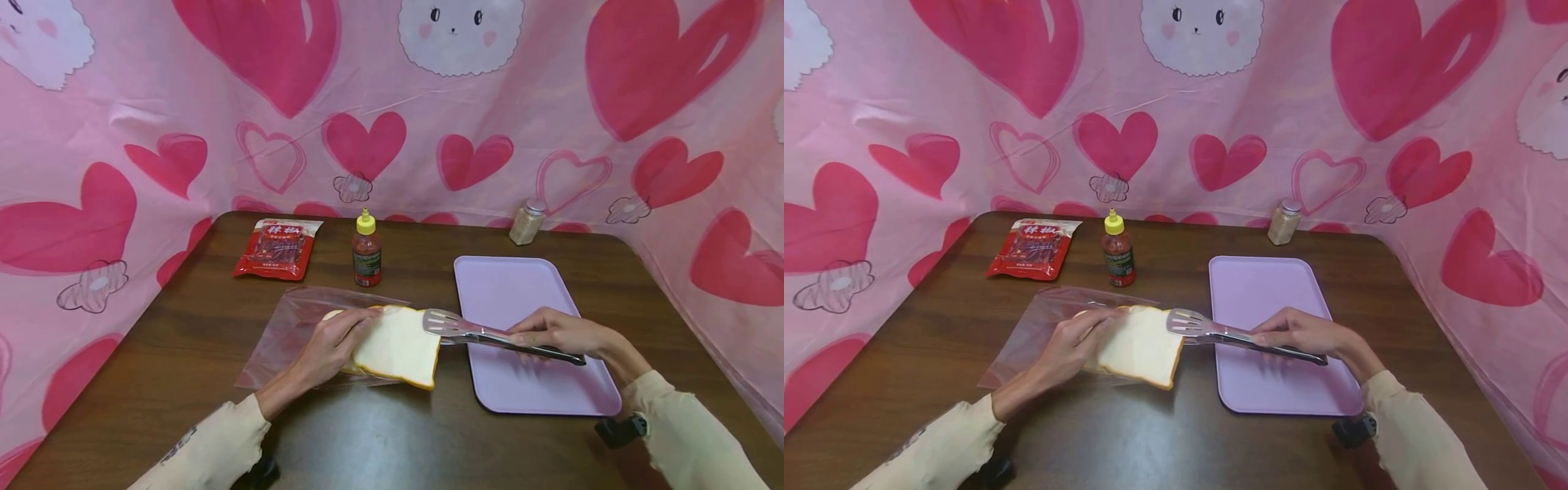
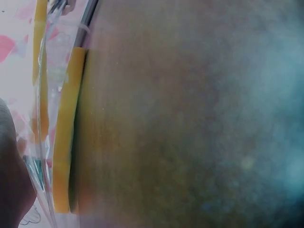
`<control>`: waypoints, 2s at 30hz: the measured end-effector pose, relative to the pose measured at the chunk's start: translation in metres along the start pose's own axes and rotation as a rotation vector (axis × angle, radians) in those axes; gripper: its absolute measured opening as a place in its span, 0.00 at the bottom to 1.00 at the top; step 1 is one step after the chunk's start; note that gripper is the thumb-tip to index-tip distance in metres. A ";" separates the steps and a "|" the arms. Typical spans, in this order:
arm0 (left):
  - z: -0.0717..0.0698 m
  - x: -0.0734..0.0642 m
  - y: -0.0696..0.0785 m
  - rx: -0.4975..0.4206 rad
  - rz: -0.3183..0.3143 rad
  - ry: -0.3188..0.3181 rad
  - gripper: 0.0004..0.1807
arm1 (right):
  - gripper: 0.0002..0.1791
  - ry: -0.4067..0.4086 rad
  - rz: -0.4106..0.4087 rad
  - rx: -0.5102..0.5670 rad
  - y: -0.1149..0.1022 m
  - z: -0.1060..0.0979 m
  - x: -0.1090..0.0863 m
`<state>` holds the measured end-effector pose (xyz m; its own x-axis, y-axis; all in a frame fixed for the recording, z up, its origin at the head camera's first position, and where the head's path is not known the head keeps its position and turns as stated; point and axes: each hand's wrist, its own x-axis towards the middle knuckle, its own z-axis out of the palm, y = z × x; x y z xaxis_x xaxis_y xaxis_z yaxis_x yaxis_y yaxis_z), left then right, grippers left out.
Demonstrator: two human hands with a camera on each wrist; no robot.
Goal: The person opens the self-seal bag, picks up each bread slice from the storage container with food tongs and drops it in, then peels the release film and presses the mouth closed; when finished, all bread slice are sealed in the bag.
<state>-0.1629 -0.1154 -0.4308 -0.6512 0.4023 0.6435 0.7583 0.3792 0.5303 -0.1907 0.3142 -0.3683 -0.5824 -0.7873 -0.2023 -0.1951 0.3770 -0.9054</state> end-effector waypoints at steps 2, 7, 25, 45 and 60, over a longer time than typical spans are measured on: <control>0.000 0.000 0.000 0.002 0.006 0.001 0.16 | 0.15 -0.002 0.001 0.004 0.000 0.001 0.001; 0.000 0.000 0.000 0.004 0.026 0.007 0.17 | 0.15 0.003 0.005 0.007 0.001 0.002 0.004; 0.000 0.000 -0.002 0.009 0.031 0.012 0.17 | 0.15 0.058 0.026 -0.047 0.001 0.005 0.012; 0.001 0.000 -0.005 0.004 0.067 0.057 0.18 | 0.15 0.078 0.004 -0.057 0.002 0.005 0.018; 0.003 -0.002 -0.003 0.042 0.070 0.063 0.18 | 0.17 0.022 0.016 0.047 0.009 0.006 0.019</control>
<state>-0.1641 -0.1149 -0.4346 -0.5921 0.3763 0.7126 0.7993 0.3871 0.4597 -0.1990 0.2995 -0.3821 -0.6023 -0.7705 -0.2089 -0.1487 0.3654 -0.9189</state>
